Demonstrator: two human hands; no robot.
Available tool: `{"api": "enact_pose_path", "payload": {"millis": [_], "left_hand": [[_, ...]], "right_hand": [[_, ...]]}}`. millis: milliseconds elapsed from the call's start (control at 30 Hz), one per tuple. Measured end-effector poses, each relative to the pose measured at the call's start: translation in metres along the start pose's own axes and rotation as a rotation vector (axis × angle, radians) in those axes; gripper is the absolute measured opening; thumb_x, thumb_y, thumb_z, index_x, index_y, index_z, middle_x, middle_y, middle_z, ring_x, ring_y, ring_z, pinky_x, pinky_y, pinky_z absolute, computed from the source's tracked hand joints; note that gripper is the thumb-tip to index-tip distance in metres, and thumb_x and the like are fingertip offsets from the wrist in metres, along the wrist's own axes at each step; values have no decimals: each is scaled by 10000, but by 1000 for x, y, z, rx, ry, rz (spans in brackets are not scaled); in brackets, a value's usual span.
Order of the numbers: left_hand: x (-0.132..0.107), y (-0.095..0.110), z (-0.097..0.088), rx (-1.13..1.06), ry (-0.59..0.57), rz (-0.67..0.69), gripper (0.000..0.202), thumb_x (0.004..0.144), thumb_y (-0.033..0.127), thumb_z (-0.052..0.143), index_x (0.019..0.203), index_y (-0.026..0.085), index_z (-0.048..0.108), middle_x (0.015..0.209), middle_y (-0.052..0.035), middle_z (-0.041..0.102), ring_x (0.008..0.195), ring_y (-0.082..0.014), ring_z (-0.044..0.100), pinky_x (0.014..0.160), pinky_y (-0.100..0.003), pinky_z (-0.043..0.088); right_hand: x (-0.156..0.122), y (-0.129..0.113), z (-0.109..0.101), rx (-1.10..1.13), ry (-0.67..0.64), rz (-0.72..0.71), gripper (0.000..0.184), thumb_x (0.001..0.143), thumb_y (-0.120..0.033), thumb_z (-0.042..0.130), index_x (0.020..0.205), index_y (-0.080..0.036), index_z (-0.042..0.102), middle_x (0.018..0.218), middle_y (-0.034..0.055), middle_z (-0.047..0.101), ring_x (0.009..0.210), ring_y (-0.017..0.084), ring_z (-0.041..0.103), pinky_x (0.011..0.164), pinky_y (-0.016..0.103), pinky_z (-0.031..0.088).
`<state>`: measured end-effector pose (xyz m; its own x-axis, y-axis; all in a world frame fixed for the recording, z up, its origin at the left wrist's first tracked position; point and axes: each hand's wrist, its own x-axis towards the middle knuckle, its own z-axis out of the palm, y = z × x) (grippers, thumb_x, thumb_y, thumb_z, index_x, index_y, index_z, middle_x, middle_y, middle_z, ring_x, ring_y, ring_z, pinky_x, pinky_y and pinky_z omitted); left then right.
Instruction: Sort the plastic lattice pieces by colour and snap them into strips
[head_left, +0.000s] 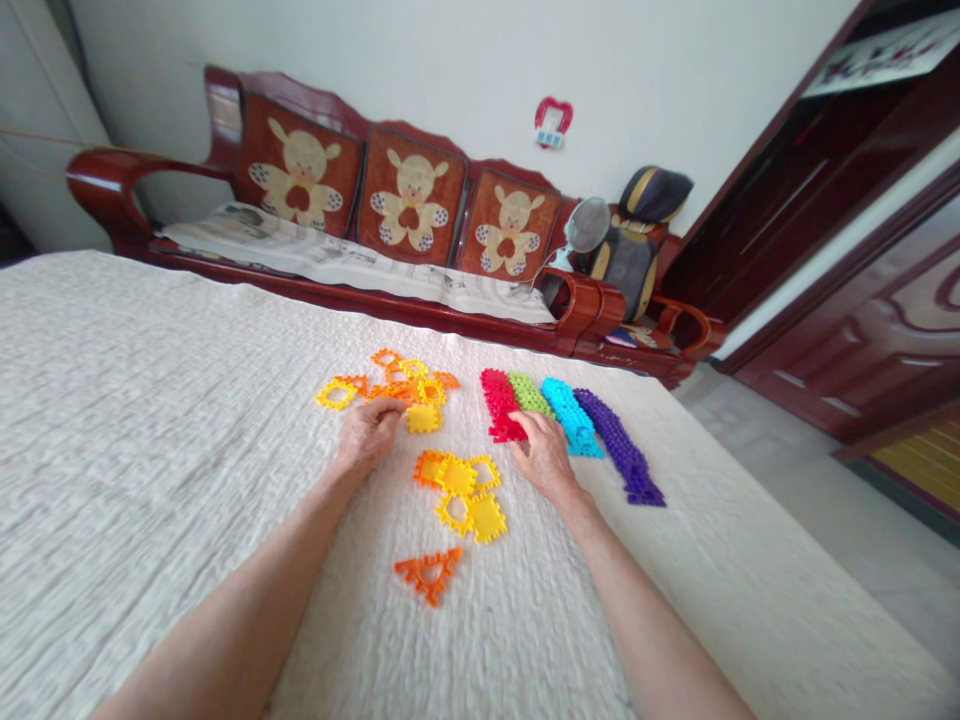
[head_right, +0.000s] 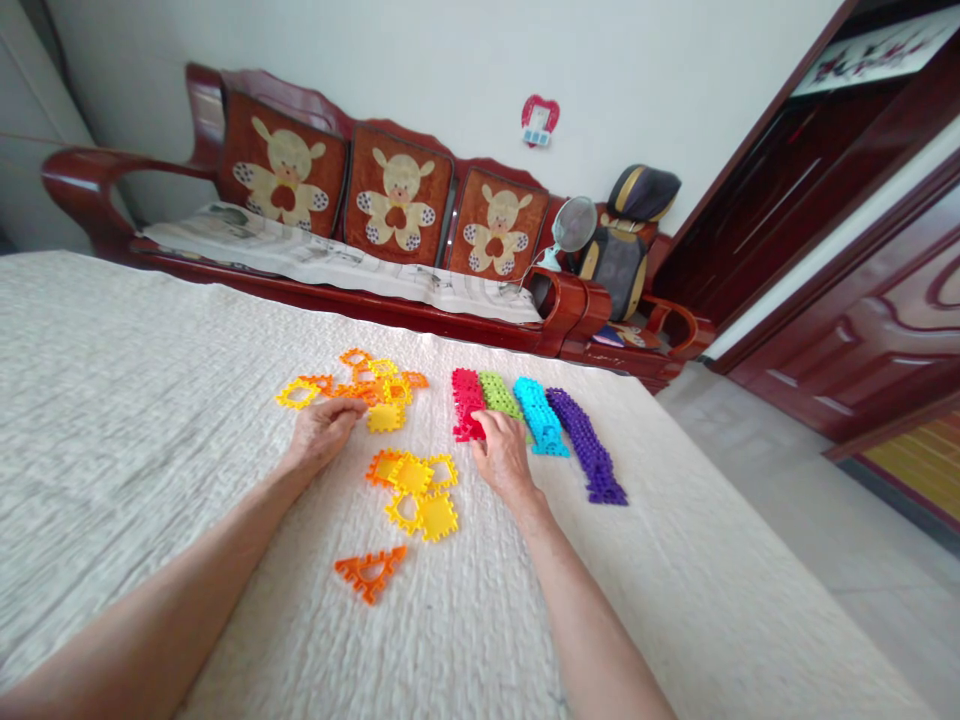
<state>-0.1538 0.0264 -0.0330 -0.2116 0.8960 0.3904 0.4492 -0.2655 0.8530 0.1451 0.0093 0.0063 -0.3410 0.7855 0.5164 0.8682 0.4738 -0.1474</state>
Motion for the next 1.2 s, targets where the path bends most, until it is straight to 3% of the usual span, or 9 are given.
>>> {"api": "enact_pose_path", "payload": {"millis": [300, 933, 1100, 1200], "left_hand": [[0, -1, 1, -11, 10, 6, 289, 769, 337, 491, 837, 189, 730, 821, -31, 745, 805, -202, 675, 836, -338, 524], [1, 5, 0, -14, 10, -36, 285, 742, 332, 506, 828, 192, 739, 824, -28, 749, 797, -207, 674, 781, -311, 531], [1, 5, -1, -8, 9, -46, 276, 736, 300, 500, 812, 186, 739, 821, -30, 747, 794, -205, 672, 809, -319, 524], [0, 8, -2, -25, -4, -35, 288, 748, 281, 481, 831, 185, 739, 840, -24, 746, 812, -194, 668, 826, -313, 517]], "right_hand": [[0, -1, 2, -8, -8, 27, 404, 815, -165, 539, 1219, -184, 537, 1199, 116, 601, 1140, 254, 507, 1004, 407, 330], [-4, 4, 4, 7, 27, 10, 420, 781, -206, 572, 1200, -173, 557, 1214, 117, 582, 1164, 266, 505, 1006, 446, 350], [-6, -22, -8, 143, 70, -53, 345, 816, -190, 523, 1155, -189, 588, 1150, 101, 602, 1125, 247, 524, 1017, 429, 366], [-8, -50, -17, 258, -15, -110, 305, 820, -187, 519, 1107, -215, 620, 1101, 83, 607, 1091, 243, 537, 1014, 429, 374]]}}
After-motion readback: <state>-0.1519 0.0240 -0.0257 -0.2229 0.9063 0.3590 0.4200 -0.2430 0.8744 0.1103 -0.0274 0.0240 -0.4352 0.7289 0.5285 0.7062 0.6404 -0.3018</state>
